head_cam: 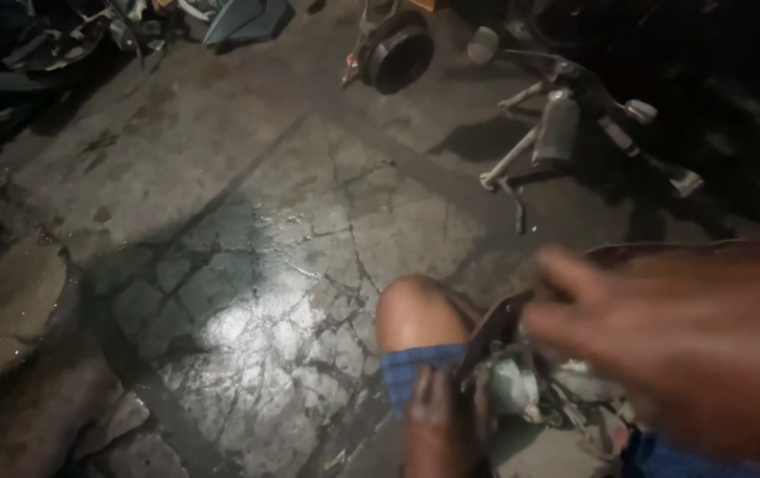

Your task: Repair and reassemble the headlight assembly of a motorcycle using a screwdriver.

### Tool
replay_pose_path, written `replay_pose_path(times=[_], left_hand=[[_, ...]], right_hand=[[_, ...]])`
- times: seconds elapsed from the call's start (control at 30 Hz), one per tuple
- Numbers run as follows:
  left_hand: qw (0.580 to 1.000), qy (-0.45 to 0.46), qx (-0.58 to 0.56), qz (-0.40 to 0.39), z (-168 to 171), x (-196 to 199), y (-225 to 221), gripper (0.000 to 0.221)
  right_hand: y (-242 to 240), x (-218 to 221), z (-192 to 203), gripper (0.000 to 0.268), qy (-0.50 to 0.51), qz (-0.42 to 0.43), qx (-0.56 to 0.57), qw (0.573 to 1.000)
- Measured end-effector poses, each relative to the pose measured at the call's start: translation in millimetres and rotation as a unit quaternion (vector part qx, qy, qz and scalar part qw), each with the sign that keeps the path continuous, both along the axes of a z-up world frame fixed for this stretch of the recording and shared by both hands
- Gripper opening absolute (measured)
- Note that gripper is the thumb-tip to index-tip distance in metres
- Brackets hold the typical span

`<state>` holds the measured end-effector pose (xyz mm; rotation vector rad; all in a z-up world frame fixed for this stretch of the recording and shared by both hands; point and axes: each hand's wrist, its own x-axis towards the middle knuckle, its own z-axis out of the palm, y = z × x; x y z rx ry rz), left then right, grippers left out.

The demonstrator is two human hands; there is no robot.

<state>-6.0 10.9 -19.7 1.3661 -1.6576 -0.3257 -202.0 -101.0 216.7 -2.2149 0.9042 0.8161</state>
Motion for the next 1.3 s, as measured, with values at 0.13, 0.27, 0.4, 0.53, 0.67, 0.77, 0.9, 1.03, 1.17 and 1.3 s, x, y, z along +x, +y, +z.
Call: replay_pose_path(times=[0.13, 0.27, 0.4, 0.53, 0.67, 0.77, 0.9, 1.03, 1.17, 1.3], left_hand=[[1.000, -0.010, -0.024, 0.000, 1, -1, 0, 0.027], [0.998, 0.037, 0.051, 0.011, 4, -5, 1, 0.025], [0.999, 0.020, 0.034, 0.009, -10, -7, -3, 0.029], [0.995, -0.080, -0.058, 0.017, -12, -8, 2, 0.028], [0.997, 0.038, 0.053, 0.048, -15, -9, 0, 0.029], [0.999, 0.008, -0.016, 0.040, -1, -5, -1, 0.030], [0.999, 0.022, 0.028, 0.031, 16, -6, 1, 0.023], [1.000, 0.003, 0.027, 0.010, 18, -8, -1, 0.022], [1.000, -0.011, 0.000, 0.011, 22, -9, -2, 0.022], [1.000, 0.006, 0.008, 0.005, 34, -8, -2, 0.022]], right_hand=[[10, -78, -56, 0.056, -0.219, 0.141, -0.524, 0.811], [12, -83, -59, 0.054, -0.183, 0.076, -0.354, 0.914], [21, -48, -31, 0.065, -0.021, 0.120, -0.384, 0.915], [11, -28, -10, 0.056, -0.239, 0.208, -0.422, 0.849], [13, -22, 4, 0.043, -0.256, 0.257, -0.453, 0.814], [15, -4, 23, 0.054, 0.165, 0.209, -0.173, 0.948], [10, -24, -10, 0.056, -0.016, 0.200, -0.310, 0.930], [10, -26, -2, 0.037, -0.285, 0.298, -0.468, 0.782], [18, 9, 38, 0.057, 0.167, 0.214, -0.246, 0.930], [9, -6, 12, 0.054, 0.111, 0.132, -0.253, 0.952]])
